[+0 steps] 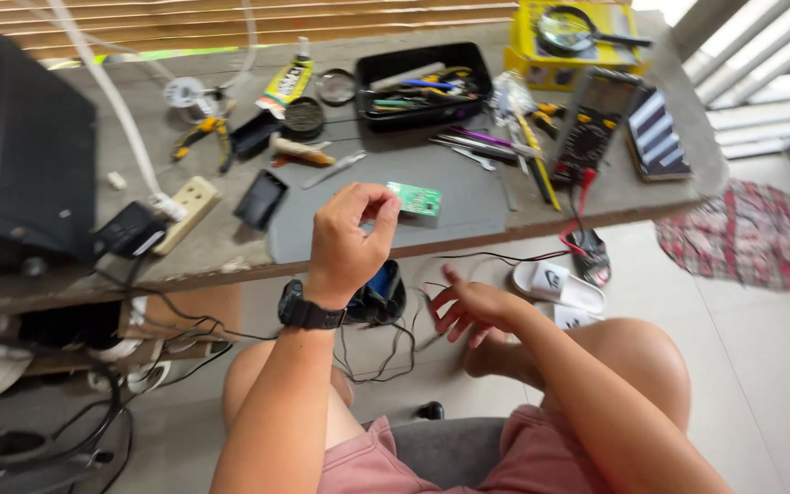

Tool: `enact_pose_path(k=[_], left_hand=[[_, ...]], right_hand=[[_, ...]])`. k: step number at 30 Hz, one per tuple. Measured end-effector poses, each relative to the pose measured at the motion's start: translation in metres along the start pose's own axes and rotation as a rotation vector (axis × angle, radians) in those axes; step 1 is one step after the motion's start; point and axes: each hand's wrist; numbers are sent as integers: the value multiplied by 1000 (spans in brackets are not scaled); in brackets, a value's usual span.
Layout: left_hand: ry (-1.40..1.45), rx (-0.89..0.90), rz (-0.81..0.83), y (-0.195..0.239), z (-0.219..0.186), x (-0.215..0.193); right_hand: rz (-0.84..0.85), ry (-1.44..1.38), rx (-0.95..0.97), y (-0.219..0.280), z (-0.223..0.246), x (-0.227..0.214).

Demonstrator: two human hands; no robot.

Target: The person uses a multimeter to test points on a small green circuit board, then inspects the board with a magnifying glass. The person holds the board and probes, checks readings, and visually examines the components.

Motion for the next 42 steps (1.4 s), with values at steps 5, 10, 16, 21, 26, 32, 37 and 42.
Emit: enact_pose_path(k=[5, 10, 16, 21, 26, 32, 37, 42], left_hand=[[-80, -49, -103, -6, 12, -15], [-156, -66, -92, 2, 14, -16], [-178, -93, -34, 15, 5, -46], [-251, -90, -21, 33, 22, -75], [-248, -147, -5, 41, 31, -88], [-203, -191, 70, 40, 26, -73], [-196, -187, 111, 42, 25, -54], [-196, -253, 126, 37, 20, -47]], right_hand=[[19, 541, -53, -18, -3, 8], [149, 951, -208, 17, 51, 51], [360, 178, -599, 26, 84, 60], [-272, 5, -980, 19, 91, 18], [-992, 468, -1164, 35, 114, -22], [-792, 578, -945, 41, 118, -26], [-871, 515, -923, 33, 111, -22], [-875, 405, -1081, 28, 114, -9]])
Point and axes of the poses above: each hand's wrist, its own y-axis away from the middle knuckle, its own x-axis out of the palm, z = x × y, and after that the axes turned 2 degrees about z, right-handed
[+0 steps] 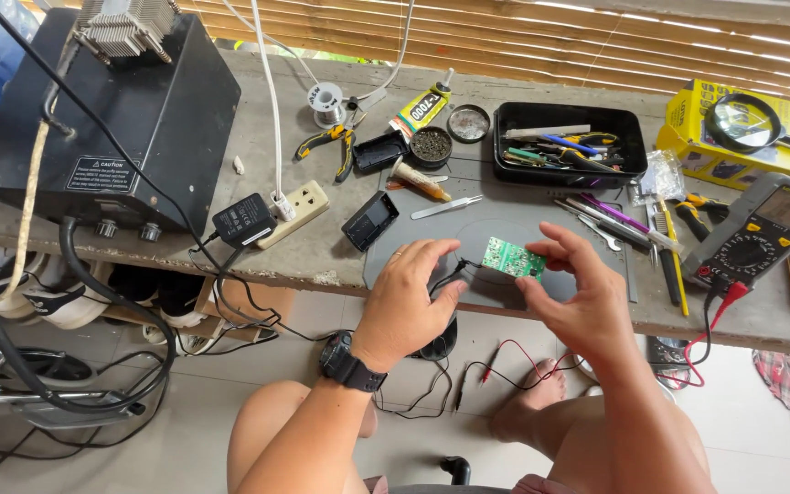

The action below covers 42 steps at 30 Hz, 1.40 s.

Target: The person uses a multimeter to test points on a small green circuit board, then inspects the board with a magnifying glass. The person holds the board and probes, checks readings, and visually examines the components.

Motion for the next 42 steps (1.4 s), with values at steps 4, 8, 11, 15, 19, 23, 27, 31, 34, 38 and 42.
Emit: enact_pose_path(k=[4, 8, 11, 15, 19, 23, 27, 31, 34, 38, 42], left_hand=[[97, -22, 11, -4, -12, -8], [151, 4, 43, -7, -26, -21], [118, 7, 41, -5, -31, -24], [226, -95, 78, 3, -19, -19], [284, -39, 106, -6, -24, -22], [351, -79, 125, -8, -27, -24], [323, -76, 98, -11, -24, -25], [245, -50, 83, -12, -11, -21], [136, 0, 85, -13, 1, -17], [47, 55, 111, -14, 9, -13], [35, 46, 198, -23, -9, -25]], right_hand=[[-36, -37, -59, 7, 11, 9], [-40, -141, -162, 12, 20, 9], [-30, -232, -187, 14, 20, 10], [-24, -321, -197, 16, 20, 9], [-20, -378, -218, 14, 16, 9], [-27, -399, -198, 14, 18, 8], [-26, -414, -188, 10, 21, 13], [-12, -399, -162, 1, 19, 19], [54, -293, -137, -10, 21, 17], [161, -214, -198, -36, 20, 1], [142, 58, -372, -73, 21, 6]])
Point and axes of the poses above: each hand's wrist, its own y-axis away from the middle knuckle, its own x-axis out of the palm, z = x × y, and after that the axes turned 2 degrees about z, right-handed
